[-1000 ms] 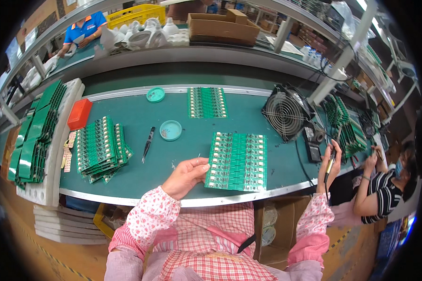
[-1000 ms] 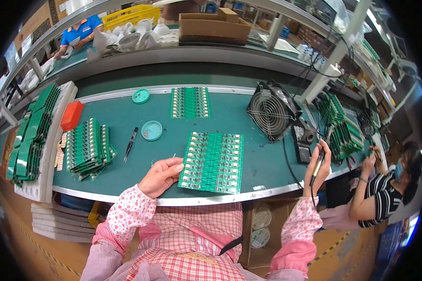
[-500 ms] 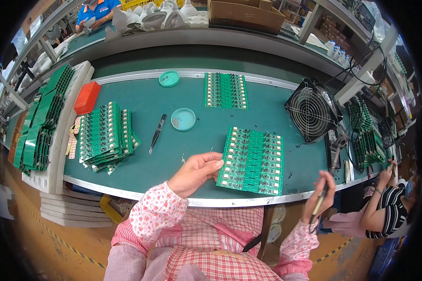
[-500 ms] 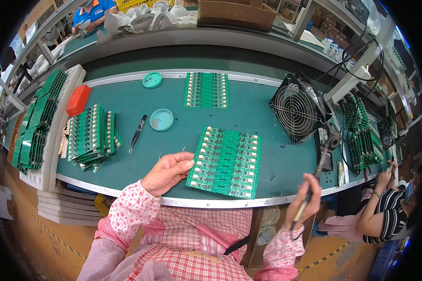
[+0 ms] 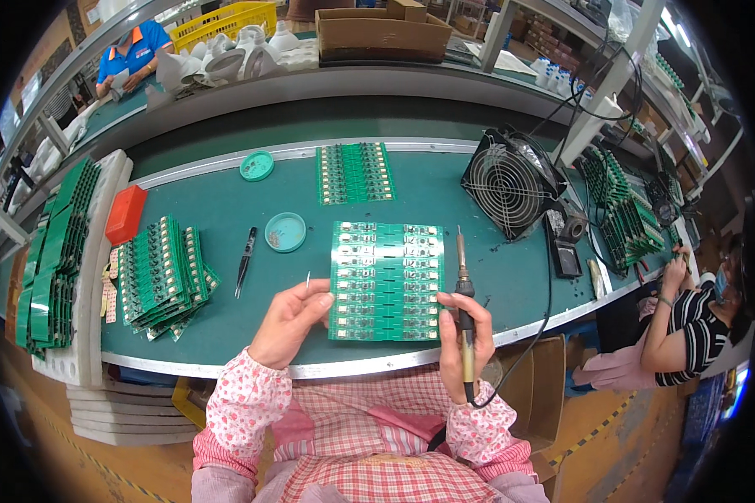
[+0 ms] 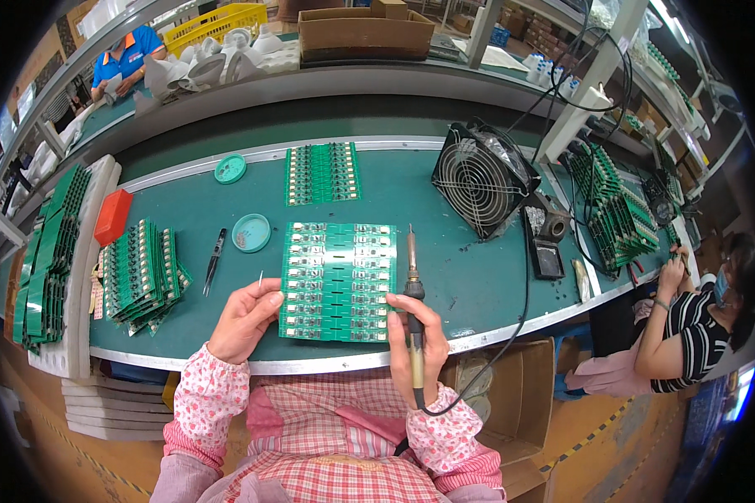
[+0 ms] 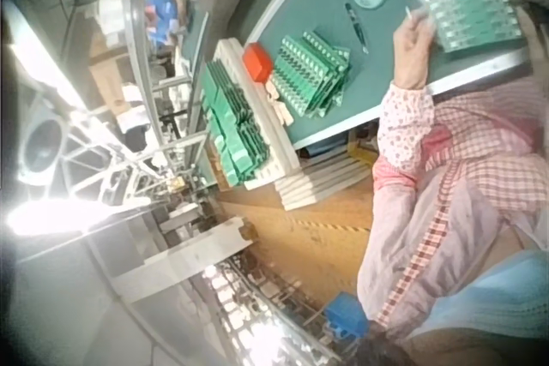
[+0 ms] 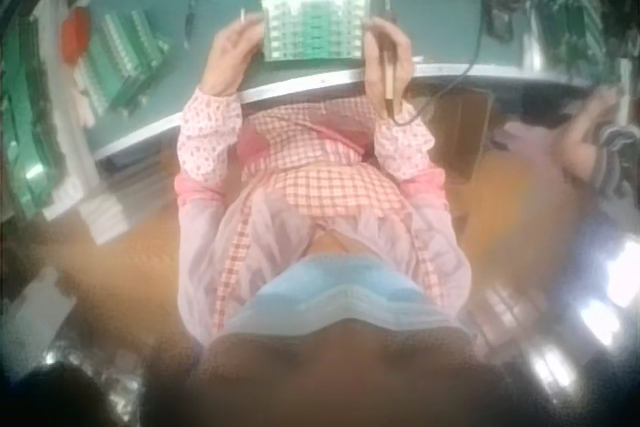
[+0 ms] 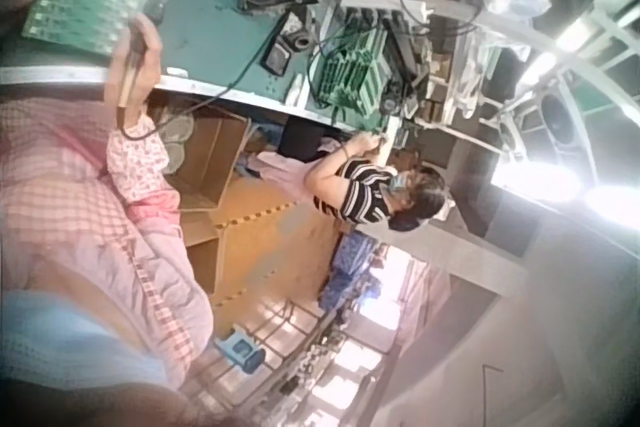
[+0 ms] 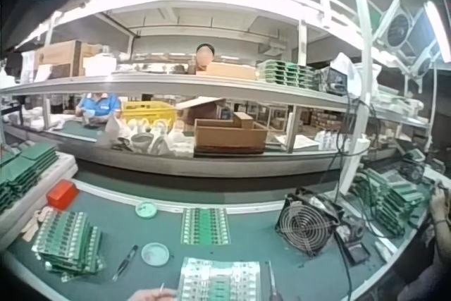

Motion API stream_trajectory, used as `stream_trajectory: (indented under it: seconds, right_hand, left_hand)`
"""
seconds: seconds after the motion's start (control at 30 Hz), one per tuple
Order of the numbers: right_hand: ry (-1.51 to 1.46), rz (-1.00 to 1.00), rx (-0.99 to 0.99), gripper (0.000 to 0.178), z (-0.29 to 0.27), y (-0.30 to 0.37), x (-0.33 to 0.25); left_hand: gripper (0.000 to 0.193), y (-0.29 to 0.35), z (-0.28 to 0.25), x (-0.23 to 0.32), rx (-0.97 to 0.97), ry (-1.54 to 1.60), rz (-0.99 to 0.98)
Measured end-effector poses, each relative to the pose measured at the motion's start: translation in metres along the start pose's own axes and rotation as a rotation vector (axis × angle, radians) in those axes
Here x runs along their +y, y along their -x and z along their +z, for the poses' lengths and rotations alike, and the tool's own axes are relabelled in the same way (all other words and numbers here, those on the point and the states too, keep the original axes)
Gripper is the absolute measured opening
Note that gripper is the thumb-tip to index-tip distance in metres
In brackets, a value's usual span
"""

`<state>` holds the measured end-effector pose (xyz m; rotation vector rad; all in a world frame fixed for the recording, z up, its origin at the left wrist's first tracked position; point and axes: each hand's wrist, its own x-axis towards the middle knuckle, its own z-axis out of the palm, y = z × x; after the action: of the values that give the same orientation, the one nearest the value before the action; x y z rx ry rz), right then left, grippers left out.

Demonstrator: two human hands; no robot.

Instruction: The person solders components onto a circuit board using a soldering iron and solder wire.

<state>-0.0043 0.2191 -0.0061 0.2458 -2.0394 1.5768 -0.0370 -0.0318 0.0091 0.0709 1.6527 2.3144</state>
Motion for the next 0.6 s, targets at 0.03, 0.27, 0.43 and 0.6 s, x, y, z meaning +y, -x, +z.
stream_trajectory:
  seconds: [0.03,0.27,0.43,0.6]
  right_hand:
    - [-0.013,0.039,0.011,0.033,0.003,0.001,-0.002]
    - [-0.120,0.186,0.033,0.043,0.007,0.002,-0.001]
    - [-0.148,0.232,0.043,0.044,0.006,0.003,0.001]
    - [-0.157,0.216,0.027,0.045,0.004,0.004,0.002]
  left_hand:
    - [0.032,0.000,-0.001,-0.001,-0.005,-0.001,-0.003]
    - [0.034,-0.003,-0.013,-0.009,-0.008,-0.040,0.002]
    - [0.031,-0.003,-0.006,-0.007,0.028,-0.071,0.032]
    - [0.031,-0.003,-0.006,-0.008,0.034,-0.070,0.018]
